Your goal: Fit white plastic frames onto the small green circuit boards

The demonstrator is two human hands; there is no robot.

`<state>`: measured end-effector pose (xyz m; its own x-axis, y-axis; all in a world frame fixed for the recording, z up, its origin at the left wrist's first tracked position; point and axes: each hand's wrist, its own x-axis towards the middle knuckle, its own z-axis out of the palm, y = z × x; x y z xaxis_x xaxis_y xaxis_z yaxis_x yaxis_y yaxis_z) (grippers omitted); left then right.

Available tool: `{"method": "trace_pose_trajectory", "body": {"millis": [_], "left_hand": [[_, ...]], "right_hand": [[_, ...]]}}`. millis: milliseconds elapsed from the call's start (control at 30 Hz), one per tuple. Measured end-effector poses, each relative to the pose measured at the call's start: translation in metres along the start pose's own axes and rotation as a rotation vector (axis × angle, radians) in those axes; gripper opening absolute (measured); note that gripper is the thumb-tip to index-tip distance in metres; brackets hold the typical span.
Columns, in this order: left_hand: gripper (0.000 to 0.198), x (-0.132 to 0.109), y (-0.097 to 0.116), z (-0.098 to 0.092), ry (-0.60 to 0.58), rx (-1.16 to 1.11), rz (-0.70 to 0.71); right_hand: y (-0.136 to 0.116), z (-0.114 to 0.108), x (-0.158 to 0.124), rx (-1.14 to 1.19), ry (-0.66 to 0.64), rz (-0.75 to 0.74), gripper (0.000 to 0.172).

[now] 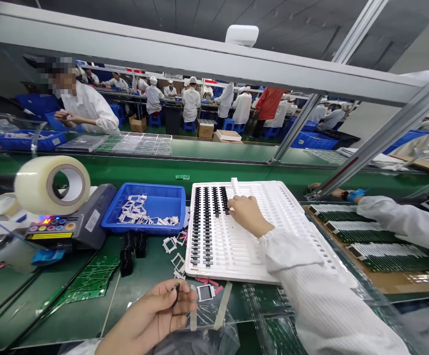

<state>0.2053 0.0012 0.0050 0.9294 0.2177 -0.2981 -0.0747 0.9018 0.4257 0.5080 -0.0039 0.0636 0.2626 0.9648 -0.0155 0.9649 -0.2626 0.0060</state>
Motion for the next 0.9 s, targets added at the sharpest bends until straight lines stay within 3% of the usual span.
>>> {"method": "trace_pose_trajectory", "body": {"millis": [200,367,467,600,667,800,900], "left_hand": [[0.017,0.003,0.003,-0.006,0.046,0.021,0.022],[0.02,0.006,0.009,-0.008,0.083,-0.032,0.053],[0.026,0.008,0.011,-0.004,0.121,-0.048,0.062],[0.026,0.012,0.005,0.005,0.048,-0.061,0.034],[0.024,0.012,0.0,0.008,-0.012,-0.071,0.014],[0.016,0.013,-0.006,0.008,-0.048,-0.117,0.027],[0.017,0.014,-0.007,0.005,-0.025,-0.188,0.023]], "right_hand": [[0.019,0.024,0.02,-0.106,0.021,0.008,0.011],[0.015,-0.003,0.018,-0.064,0.059,0.009,0.015],[-0.007,-0.029,0.001,0.049,0.006,-0.093,0.017],[-0.062,-0.037,-0.031,0.544,-0.384,-0.463,0.019],[-0.087,-0.031,-0.043,0.729,-0.516,-0.536,0.014],[-0.108,-0.017,-0.051,0.743,-0.482,-0.515,0.008],[-0.094,-0.013,-0.039,0.625,-0.401,-0.466,0.014]]}}
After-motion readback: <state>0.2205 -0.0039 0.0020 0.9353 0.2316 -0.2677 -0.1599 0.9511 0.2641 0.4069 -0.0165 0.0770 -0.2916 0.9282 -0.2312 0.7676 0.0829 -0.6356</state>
